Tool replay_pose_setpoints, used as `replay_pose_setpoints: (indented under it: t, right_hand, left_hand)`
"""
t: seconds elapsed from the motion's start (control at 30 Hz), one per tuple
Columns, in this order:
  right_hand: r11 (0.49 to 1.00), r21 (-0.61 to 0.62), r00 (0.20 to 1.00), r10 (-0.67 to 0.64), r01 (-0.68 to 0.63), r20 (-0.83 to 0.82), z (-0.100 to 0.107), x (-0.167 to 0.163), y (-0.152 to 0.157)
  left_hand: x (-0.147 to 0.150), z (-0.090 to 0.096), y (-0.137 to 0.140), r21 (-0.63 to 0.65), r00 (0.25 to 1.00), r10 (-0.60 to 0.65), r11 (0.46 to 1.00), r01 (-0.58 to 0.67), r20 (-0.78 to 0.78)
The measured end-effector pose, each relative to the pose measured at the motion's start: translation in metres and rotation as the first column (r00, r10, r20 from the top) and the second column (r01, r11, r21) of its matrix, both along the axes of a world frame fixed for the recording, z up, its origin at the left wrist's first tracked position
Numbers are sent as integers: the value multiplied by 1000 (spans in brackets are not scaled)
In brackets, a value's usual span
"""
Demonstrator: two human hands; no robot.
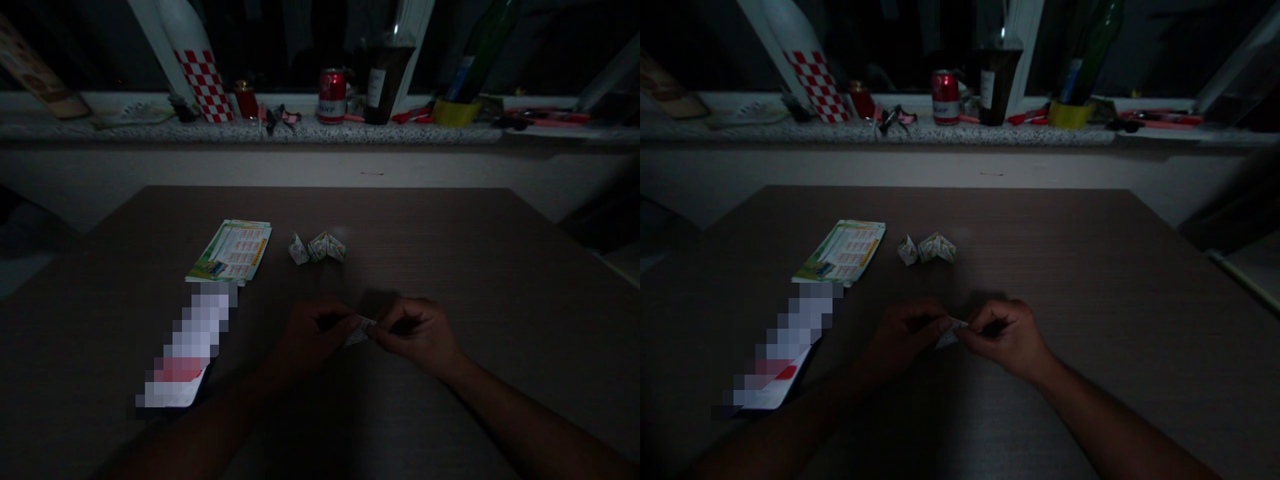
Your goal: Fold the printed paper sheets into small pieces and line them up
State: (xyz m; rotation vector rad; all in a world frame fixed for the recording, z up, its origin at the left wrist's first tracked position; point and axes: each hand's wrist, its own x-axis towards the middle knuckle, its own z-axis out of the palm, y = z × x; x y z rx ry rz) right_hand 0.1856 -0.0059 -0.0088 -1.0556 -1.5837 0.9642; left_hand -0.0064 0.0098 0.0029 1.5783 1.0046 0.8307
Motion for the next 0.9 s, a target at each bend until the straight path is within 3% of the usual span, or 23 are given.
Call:
replay_pose_setpoints:
  t: [0.17,0.37,0.47,0.7,0.9]
  right_hand:
    - [990,-139,993,-51,36,-107,1,0,0]
    - [944,-266,978,171,-197,-118,-2,3,0]
    - [940,-240,970,232,-242,-68,-4,4,0]
    - [957,-171,972,237,-234,-4,-2,7,0]
    - [953,-142,964,267,-267,-15,-3,8,0]
  left_hand:
    - [-1,2,1,4,999,5,1000,-5,32]
    - [-2,3,0,-50,994,76,996,-73,72]
    - [-1,3,-1,-37,997,41,999,-39,67]
    - [-2,0,0,30,1000,-24,999,24,15]
    - [-3,-3,0,13,999,-26,1000,25,28]
